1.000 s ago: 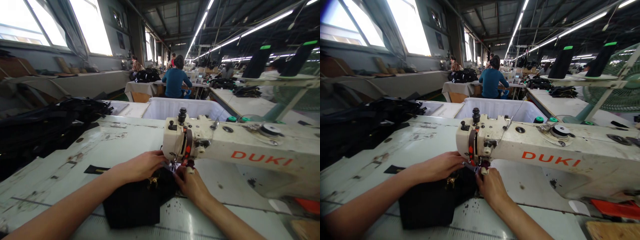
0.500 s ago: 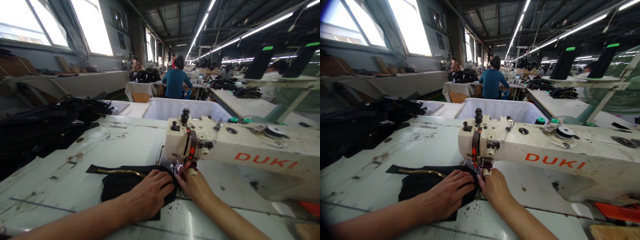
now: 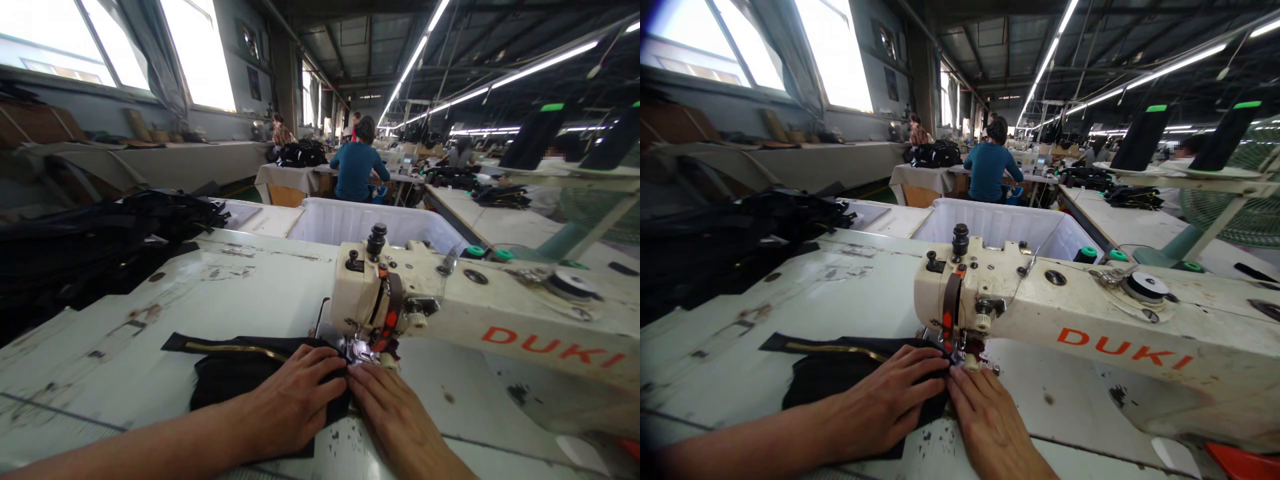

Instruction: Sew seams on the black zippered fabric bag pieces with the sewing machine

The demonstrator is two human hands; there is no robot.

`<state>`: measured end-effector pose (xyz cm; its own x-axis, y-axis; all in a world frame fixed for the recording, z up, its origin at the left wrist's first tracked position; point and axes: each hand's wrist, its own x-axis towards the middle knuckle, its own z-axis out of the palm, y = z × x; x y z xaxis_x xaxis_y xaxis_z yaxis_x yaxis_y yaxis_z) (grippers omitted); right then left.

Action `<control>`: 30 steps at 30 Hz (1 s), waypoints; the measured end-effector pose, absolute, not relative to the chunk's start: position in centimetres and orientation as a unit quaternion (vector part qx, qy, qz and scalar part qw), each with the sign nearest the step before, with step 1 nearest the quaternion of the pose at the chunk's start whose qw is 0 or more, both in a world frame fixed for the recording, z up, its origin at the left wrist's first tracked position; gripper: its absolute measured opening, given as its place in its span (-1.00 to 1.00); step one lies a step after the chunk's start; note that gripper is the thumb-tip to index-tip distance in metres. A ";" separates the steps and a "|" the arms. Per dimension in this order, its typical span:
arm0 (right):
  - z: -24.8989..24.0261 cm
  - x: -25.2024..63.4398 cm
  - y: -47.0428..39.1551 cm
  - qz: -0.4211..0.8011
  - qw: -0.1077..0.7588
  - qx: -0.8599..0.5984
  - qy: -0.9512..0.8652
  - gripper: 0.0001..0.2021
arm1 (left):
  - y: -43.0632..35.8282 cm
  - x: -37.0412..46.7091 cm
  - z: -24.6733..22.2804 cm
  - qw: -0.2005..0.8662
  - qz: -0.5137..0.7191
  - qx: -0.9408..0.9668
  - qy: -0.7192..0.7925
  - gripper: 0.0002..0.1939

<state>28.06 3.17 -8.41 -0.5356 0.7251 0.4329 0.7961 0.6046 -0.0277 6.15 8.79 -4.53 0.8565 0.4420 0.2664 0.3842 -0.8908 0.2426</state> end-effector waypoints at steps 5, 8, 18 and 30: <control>-7.9 27.6 4.0 -0.131 0.194 -0.454 -0.860 -0.51 | 10.0 6.3 -4.6 0.097 0.152 0.959 0.217 -0.66; -8.2 27.5 4.1 -0.162 0.196 -0.462 -0.850 -0.55 | 10.5 6.3 -4.7 0.099 0.151 0.959 0.218 -0.65; -9.7 27.2 4.4 -0.183 0.214 -0.511 -0.812 -0.63 | 10.7 6.8 -4.9 0.121 0.156 0.952 0.236 -0.62; -11.1 27.9 4.7 -0.230 0.208 -0.489 -0.815 -0.66 | 10.5 6.7 -4.8 0.122 0.159 0.950 0.239 -0.62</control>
<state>27.87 4.72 -11.08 -0.4349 0.7013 0.5648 0.8932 0.4155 0.1718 6.67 10.46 -4.82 0.8349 0.4933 0.2440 0.4155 -0.8557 0.3085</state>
